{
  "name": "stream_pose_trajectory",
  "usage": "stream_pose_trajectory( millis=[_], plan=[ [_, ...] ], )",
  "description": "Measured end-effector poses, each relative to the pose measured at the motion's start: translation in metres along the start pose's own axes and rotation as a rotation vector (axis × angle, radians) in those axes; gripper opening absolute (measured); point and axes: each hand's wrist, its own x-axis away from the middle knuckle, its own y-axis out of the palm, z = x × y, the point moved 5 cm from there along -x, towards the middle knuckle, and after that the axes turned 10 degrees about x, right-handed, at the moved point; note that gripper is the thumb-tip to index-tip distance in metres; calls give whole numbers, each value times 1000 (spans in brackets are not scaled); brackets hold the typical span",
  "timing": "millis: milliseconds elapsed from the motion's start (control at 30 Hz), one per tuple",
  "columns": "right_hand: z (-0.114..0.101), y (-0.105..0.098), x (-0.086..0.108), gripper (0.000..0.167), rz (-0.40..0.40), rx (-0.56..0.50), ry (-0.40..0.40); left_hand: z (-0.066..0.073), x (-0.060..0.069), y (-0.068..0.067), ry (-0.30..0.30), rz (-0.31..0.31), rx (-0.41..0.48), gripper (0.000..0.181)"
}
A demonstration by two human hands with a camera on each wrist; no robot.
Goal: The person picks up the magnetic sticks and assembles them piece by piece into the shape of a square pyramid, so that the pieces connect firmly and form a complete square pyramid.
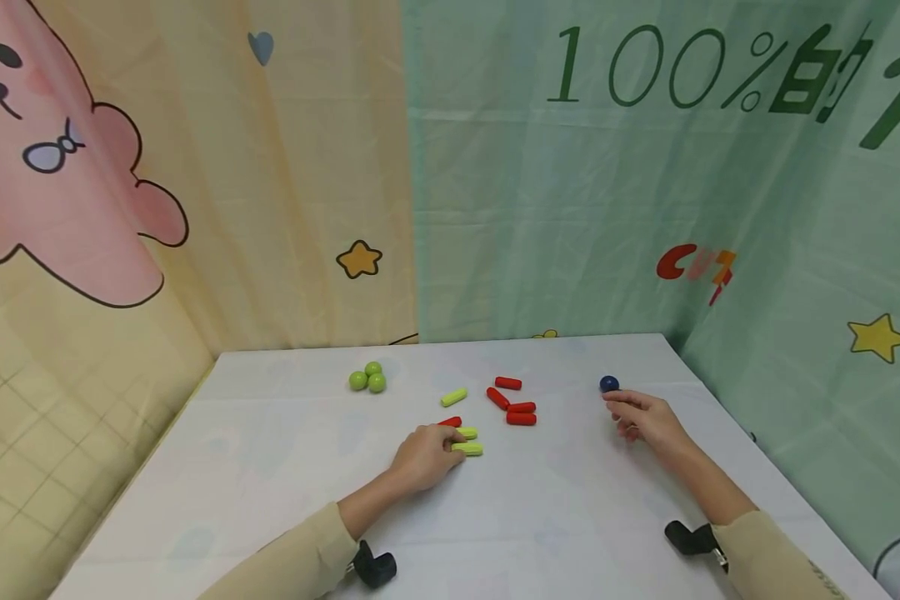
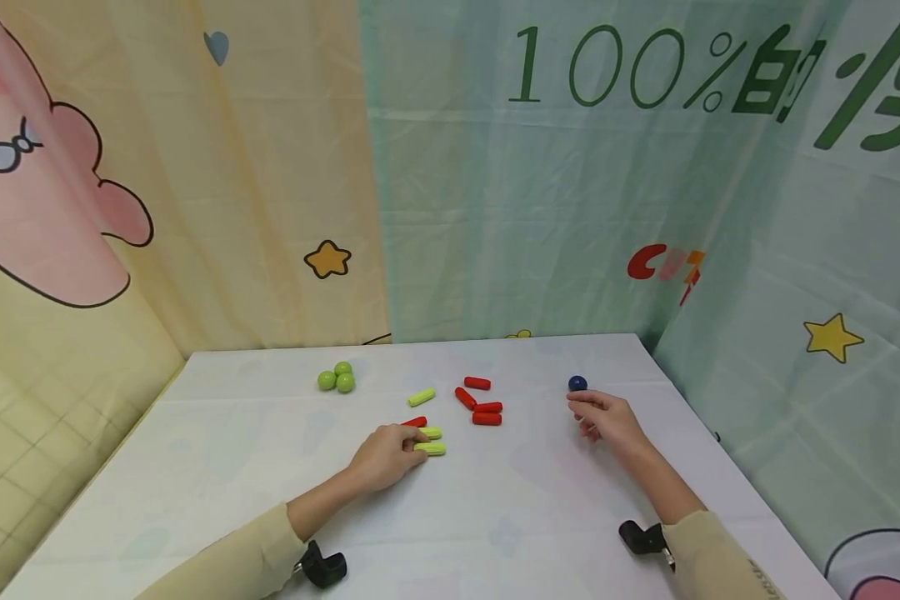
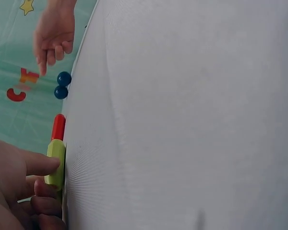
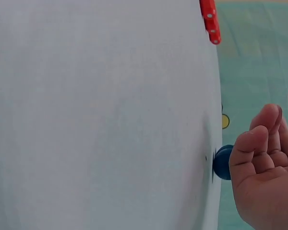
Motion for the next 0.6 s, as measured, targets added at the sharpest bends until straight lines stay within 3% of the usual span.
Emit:
stream_pose_trajectory(
  millis=[333, 600],
  plan=[
    [22, -21, -17, 59, 52, -72, 91, 4, -7, 1, -3, 5, -14, 24],
    [36, -27, -25, 65, 50, -40, 133, 1, -12, 0, 14, 26, 2, 22]
  ],
)
